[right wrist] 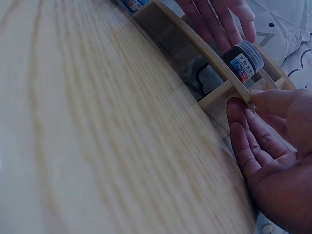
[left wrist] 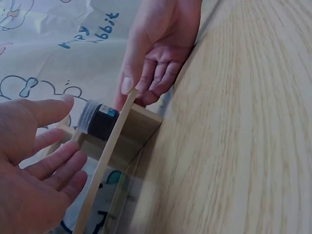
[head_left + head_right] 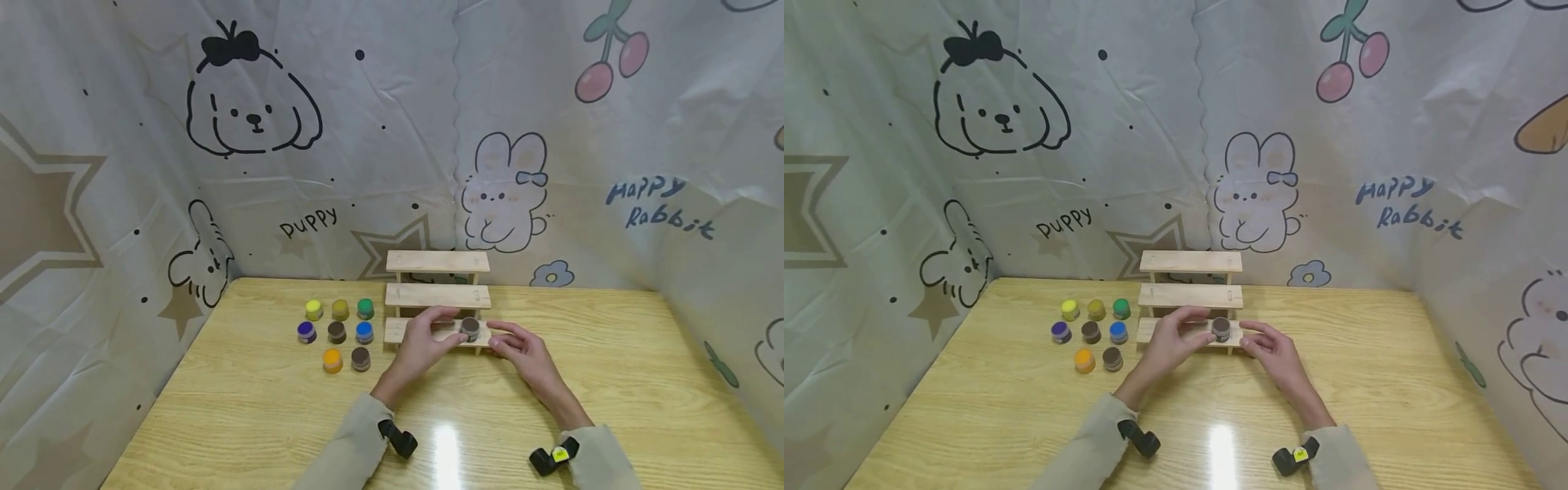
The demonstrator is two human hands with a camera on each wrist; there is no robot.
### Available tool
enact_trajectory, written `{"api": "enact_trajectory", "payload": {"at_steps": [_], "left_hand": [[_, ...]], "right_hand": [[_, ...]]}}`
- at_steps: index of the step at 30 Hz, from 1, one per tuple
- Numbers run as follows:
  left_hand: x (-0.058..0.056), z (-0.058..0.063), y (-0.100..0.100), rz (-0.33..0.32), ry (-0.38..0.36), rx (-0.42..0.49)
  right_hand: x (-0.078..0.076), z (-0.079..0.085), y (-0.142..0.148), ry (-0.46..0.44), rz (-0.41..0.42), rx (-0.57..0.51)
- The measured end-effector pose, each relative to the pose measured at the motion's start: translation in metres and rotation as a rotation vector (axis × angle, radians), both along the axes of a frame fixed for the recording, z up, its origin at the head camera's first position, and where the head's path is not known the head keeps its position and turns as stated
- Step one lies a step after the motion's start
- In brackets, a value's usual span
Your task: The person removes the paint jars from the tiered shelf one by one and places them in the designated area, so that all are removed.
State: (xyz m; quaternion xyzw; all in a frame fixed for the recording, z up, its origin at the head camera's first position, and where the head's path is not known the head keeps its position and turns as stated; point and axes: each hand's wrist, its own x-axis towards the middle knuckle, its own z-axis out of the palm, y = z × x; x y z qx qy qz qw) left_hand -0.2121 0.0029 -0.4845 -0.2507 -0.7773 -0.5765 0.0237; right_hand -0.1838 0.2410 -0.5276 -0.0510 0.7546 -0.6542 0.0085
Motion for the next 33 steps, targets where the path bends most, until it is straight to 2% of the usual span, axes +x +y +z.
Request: {"api": "enact_trajectory", "payload": {"at_steps": [5,10,15,24,33], "left_hand": [[-0.002,-0.003,0.007,0.007,0.022,-0.010],[-0.002,-0.005,0.012,0.044,0.064,-0.040],[-0.002,-0.004,0.015,0.072,0.060,-0.072],[-0.004,-0.003,0.020,0.081,0.062,-0.116],[-0.003,-0.003,0.020,0.083,0.044,-0.112]], "right_hand": [[0.000,0.000,-0.001,-0.002,-0.005,-0.006],[0.000,0.000,-0.001,-0.006,-0.002,-0.015],[0.000,0.000,-0.001,-0.009,-0.003,-0.018],[0.000,0.001,-0.001,-0.008,-0.005,-0.014],[0.000,0.000,-0.001,0.004,-0.003,-0.014]]}}
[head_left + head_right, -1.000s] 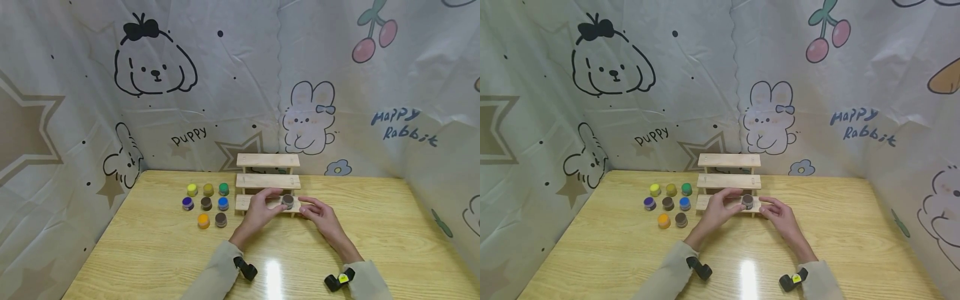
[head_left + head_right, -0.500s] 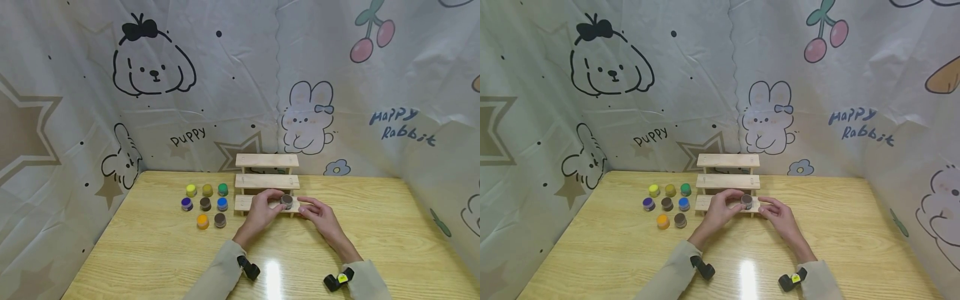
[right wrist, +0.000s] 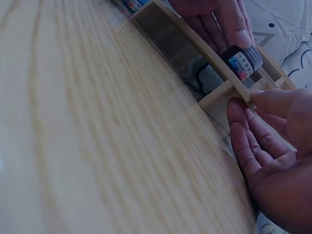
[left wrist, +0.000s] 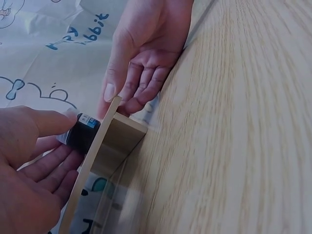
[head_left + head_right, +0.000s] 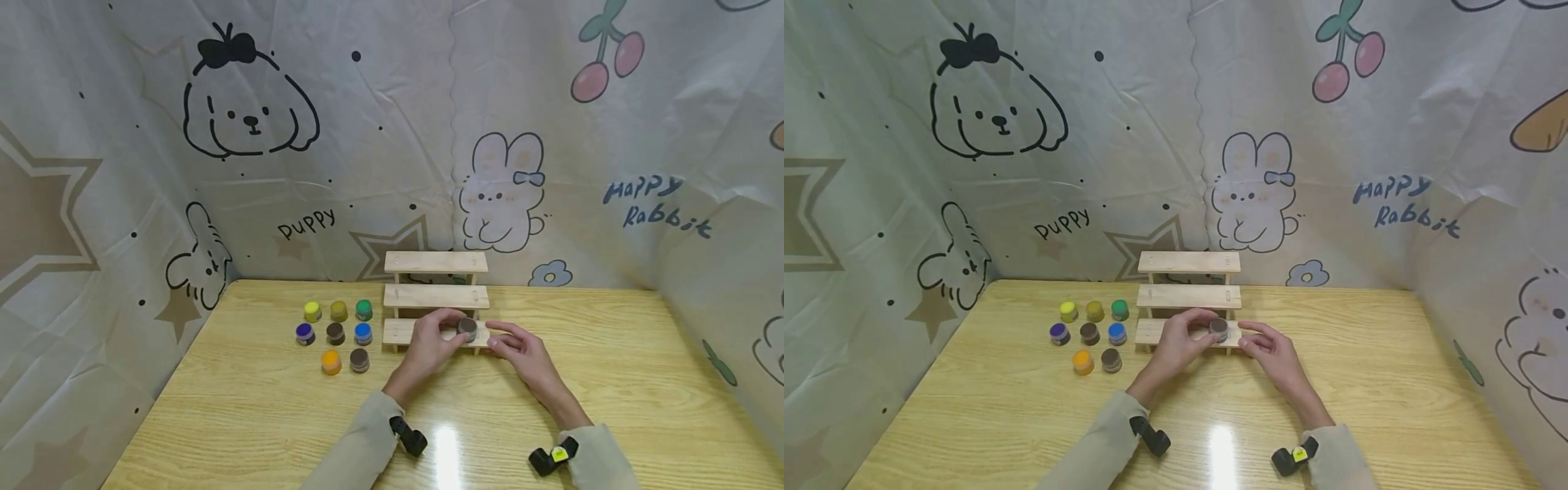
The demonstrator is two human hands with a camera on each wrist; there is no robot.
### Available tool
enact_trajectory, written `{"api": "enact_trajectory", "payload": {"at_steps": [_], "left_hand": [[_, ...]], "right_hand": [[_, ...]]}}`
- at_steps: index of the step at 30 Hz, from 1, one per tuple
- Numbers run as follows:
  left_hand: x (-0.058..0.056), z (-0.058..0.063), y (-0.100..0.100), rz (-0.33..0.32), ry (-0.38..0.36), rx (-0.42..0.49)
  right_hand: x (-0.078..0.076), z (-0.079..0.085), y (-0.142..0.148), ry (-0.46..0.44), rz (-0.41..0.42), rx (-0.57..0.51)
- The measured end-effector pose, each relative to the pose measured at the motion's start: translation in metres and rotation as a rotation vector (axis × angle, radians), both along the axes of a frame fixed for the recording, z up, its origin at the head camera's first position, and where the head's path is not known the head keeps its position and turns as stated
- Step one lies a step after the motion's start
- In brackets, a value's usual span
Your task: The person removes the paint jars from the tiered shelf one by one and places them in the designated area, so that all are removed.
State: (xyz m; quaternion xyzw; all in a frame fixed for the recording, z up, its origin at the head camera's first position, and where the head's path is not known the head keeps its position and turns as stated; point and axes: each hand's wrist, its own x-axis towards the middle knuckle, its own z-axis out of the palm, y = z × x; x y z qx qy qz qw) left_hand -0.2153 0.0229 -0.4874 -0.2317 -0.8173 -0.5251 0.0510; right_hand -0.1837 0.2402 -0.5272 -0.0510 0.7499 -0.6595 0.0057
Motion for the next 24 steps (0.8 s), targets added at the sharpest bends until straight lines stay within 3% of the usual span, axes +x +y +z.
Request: {"api": "enact_trajectory", "payload": {"at_steps": [12,24], "left_hand": [[0.002,0.004,-0.016,0.003,0.001,0.025],[0.011,0.014,-0.048,0.022,0.005,0.049]], "right_hand": [[0.003,0.003,-0.002,-0.021,-0.014,0.019],[0.002,0.002,-0.003,-0.014,-0.024,0.030]]}}
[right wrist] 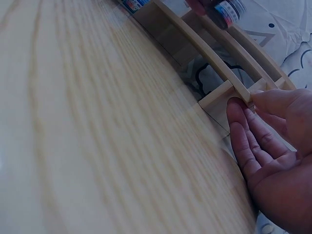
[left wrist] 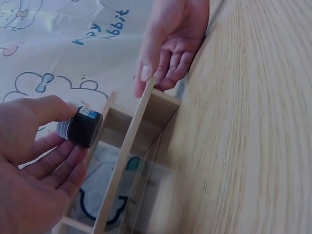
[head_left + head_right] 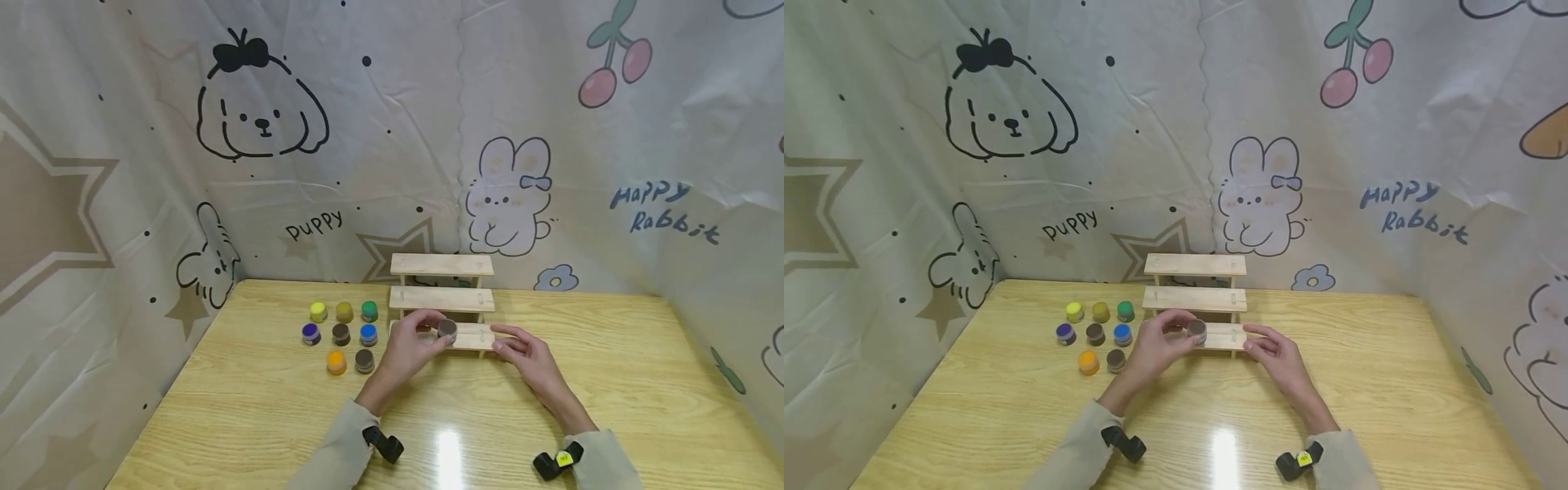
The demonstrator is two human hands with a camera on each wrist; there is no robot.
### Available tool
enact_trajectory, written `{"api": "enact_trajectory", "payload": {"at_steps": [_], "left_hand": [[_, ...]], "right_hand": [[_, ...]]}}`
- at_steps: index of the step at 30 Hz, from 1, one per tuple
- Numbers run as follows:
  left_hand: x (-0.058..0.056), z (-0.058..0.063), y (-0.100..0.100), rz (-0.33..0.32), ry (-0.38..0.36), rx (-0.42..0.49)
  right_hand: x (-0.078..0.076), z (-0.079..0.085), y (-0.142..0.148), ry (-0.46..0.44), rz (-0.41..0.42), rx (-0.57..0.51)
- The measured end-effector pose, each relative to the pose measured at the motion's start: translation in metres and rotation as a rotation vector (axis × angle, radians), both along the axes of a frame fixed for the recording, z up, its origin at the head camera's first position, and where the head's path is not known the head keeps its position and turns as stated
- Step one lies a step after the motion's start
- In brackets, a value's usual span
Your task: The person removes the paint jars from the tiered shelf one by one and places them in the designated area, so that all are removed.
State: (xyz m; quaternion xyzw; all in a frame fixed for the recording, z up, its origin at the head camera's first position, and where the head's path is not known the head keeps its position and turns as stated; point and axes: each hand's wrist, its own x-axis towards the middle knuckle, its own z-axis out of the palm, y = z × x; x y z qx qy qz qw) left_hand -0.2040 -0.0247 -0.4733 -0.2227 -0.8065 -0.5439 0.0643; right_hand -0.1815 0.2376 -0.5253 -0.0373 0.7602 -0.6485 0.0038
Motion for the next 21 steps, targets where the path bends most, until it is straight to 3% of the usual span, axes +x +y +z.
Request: {"api": "enact_trajectory", "payload": {"at_steps": [21], "left_hand": [[0.017,0.007,-0.080,0.120,0.061,0.057]], "right_hand": [[0.001,-0.001,0.003,0.024,0.028,-0.015]]}}
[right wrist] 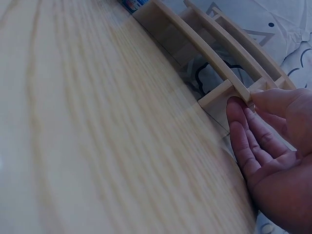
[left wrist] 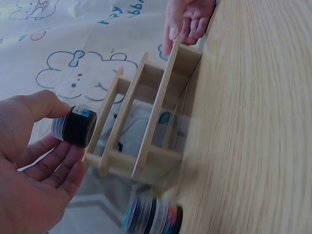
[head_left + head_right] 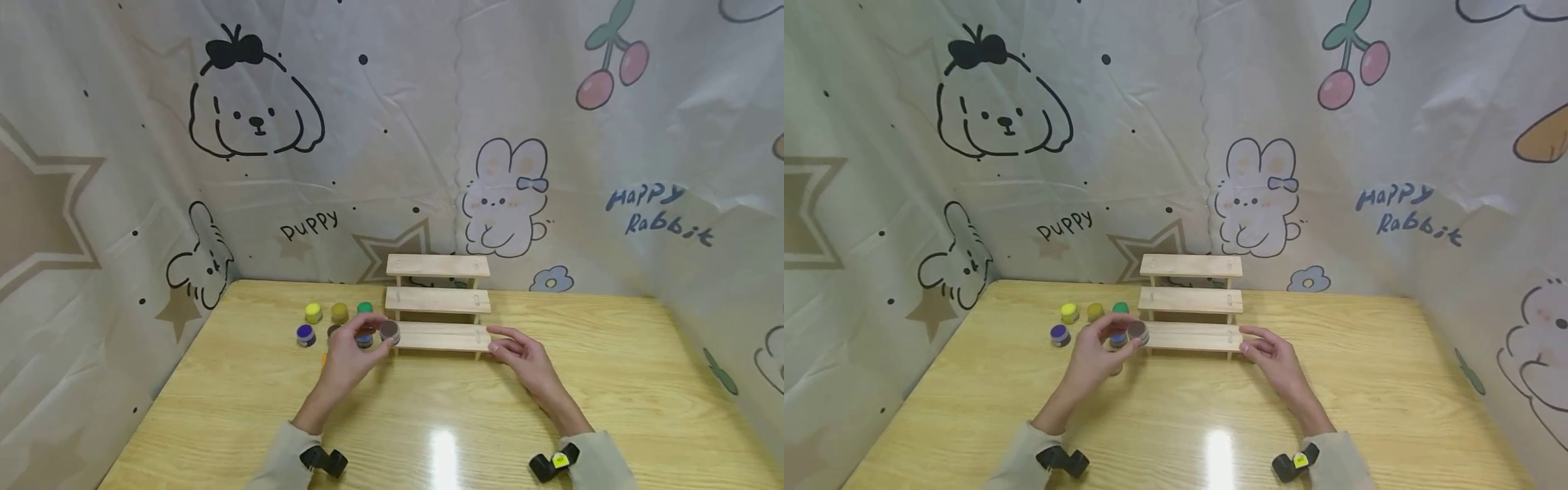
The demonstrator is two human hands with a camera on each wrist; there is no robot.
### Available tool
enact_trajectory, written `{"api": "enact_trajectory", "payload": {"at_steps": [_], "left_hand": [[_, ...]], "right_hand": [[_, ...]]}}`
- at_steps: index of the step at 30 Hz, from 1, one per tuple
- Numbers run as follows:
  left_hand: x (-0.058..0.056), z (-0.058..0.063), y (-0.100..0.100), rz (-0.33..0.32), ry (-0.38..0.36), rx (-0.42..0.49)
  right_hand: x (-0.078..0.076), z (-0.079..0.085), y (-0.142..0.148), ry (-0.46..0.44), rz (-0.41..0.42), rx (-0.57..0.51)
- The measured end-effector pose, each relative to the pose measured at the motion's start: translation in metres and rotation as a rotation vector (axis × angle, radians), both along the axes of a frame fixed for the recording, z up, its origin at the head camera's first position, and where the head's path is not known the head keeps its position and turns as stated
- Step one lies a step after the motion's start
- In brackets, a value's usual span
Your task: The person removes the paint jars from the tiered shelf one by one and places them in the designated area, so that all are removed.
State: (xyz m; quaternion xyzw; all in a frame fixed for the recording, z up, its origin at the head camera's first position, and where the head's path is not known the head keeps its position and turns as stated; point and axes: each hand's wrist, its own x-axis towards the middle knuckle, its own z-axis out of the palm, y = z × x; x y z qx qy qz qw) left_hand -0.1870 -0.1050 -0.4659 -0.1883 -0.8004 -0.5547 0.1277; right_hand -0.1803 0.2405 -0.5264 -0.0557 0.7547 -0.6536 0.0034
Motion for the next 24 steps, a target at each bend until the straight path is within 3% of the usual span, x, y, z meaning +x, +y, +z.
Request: {"api": "enact_trajectory", "payload": {"at_steps": [4,12,24], "left_hand": [[0.002,-0.001,-0.014,0.010,-0.009,0.004],[0.009,0.002,-0.047,0.092,-0.041,0.002],[0.016,-0.005,-0.081,0.196,-0.005,0.059]], "right_hand": [[0.001,0.001,0.001,-0.008,-0.016,0.012],[-0.001,0.000,-0.002,-0.003,0.008,-0.008],[-0.002,0.000,-0.001,0.004,0.005,-0.016]]}}
